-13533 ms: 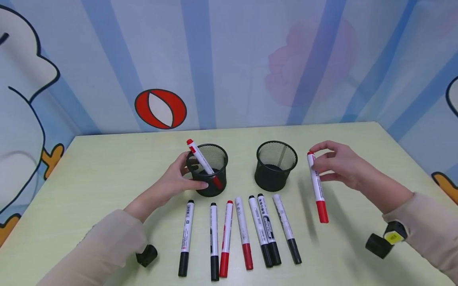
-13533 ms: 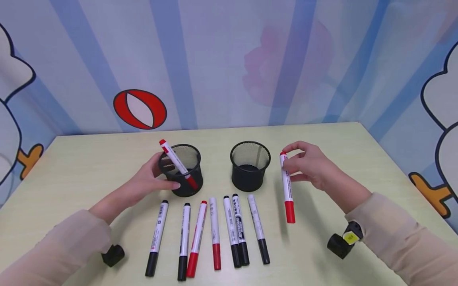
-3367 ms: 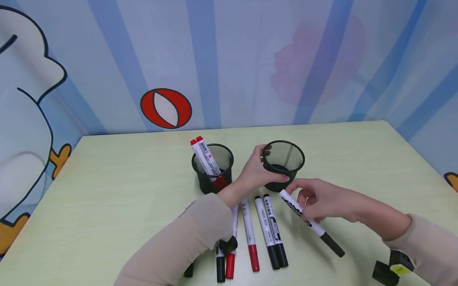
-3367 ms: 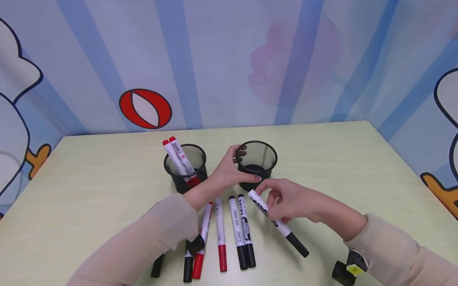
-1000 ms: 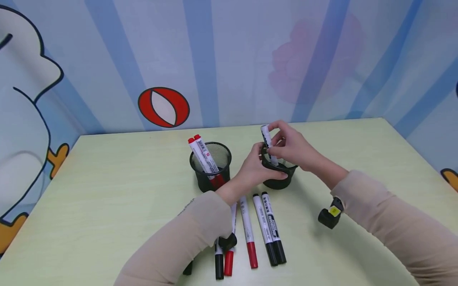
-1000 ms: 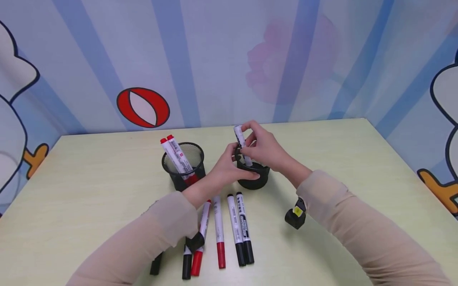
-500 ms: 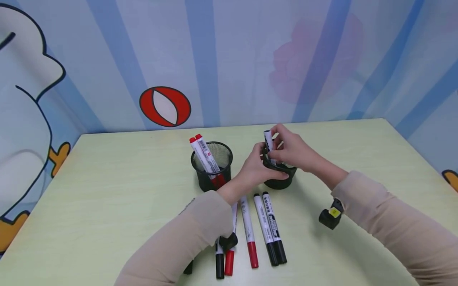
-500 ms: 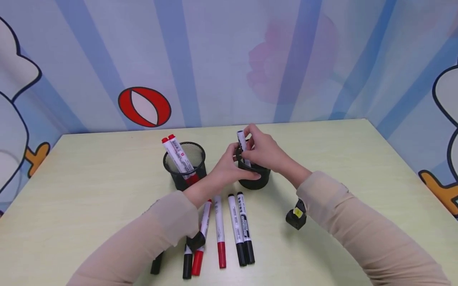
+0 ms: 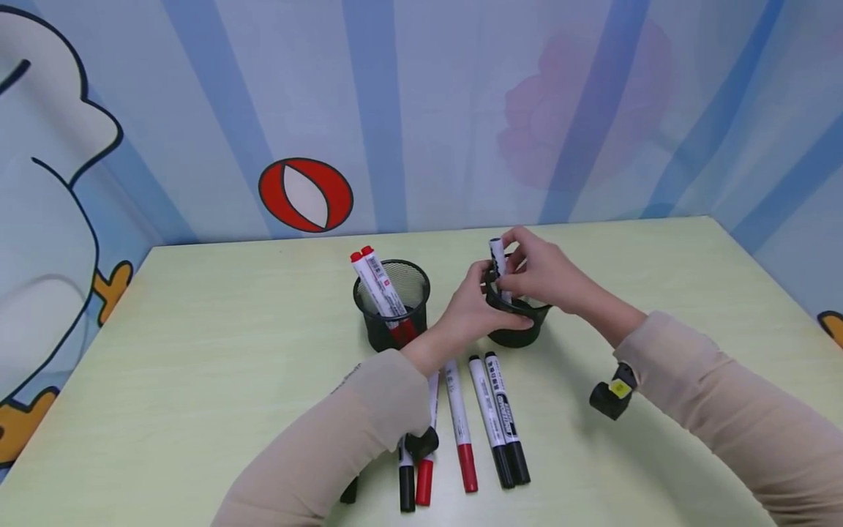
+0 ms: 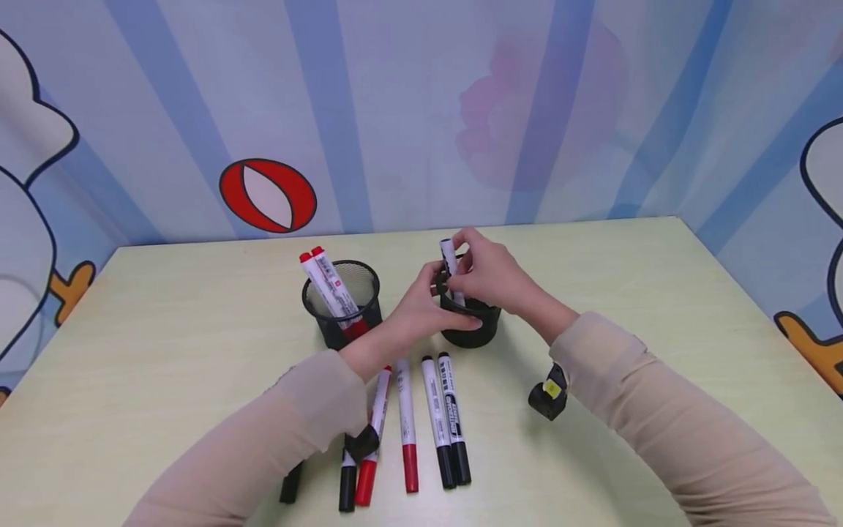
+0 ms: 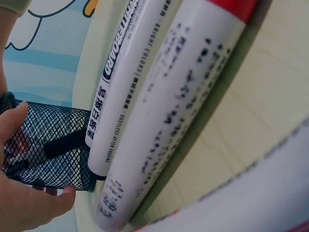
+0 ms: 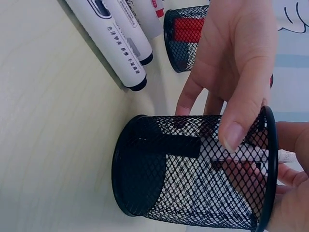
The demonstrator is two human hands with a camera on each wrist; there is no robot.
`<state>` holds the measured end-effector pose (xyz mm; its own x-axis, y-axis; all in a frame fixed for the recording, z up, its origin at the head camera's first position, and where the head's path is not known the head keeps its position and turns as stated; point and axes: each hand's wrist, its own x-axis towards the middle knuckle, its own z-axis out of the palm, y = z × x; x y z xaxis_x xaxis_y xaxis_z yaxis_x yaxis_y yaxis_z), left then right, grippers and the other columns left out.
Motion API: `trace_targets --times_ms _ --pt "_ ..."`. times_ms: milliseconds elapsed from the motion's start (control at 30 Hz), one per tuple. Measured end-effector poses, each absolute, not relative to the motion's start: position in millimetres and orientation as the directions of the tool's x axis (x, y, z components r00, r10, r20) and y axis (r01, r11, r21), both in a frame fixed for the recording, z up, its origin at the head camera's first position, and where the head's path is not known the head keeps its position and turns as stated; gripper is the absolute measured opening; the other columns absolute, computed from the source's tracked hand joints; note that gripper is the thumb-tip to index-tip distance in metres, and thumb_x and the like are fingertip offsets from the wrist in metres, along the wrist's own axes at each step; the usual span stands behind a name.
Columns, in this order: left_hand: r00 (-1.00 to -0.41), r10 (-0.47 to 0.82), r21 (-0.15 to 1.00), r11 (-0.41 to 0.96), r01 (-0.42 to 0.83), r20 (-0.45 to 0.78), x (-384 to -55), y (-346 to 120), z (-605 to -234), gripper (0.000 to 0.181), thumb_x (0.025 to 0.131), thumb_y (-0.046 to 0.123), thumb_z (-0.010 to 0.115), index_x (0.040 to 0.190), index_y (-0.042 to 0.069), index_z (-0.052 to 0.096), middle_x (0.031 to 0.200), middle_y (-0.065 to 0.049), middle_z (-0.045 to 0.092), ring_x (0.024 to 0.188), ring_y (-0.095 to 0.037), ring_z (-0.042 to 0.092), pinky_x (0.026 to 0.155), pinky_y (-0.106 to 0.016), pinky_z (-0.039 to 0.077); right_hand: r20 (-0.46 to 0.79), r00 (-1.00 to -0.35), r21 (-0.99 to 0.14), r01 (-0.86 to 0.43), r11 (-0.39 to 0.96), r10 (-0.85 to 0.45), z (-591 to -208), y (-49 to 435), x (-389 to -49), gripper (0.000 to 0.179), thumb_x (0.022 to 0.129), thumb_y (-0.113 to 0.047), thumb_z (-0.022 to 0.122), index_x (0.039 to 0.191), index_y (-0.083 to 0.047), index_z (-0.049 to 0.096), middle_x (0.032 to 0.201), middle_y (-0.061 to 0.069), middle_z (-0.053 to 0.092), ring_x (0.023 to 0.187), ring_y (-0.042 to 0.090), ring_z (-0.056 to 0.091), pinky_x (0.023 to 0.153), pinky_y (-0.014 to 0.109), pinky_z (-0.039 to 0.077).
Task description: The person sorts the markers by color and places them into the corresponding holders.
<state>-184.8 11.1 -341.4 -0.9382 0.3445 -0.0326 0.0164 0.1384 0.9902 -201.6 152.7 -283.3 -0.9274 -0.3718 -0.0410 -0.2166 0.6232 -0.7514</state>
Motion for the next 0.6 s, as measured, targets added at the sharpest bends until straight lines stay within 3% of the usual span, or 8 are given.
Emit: trace_targets --times_ms 267,600 --pt "-0.936 0.35 0.989 0.145 0.029 -0.024 -183.8 9.5 -342.3 0.085 0.07 0.009 0.081 0.139 0.014 0.029 0.137 -0.002 0.039 0.122 -0.019 0.041 0.099 -0.033 0.038 -0.051 -0.941 -0.756 -0.183 0.628 -0.335 -272.9 156.1 -201.8 0.052 0.088 -0.006 0.058 0.134 0.0 0.035 0.1 0.02 0.055 0.075 0.033 0.063 0.07 0.041 0.053" --pt "-0.935 0.353 0.984 0.177 0.037 -0.029 -184.9 10.4 -342.1 0.091 0.069 0.013 0.083 0.141 0.015 0.027 0.142 -0.002 0.035 0.127 -0.021 0.037 0.102 -0.035 0.036 -0.055 -0.951 -0.758 -0.158 0.633 -0.303 -262.4 159.7 -200.6 0.053 0.088 -0.007 0.059 0.135 -0.003 0.035 0.101 0.019 0.054 0.074 0.029 0.063 0.071 0.04 0.054"
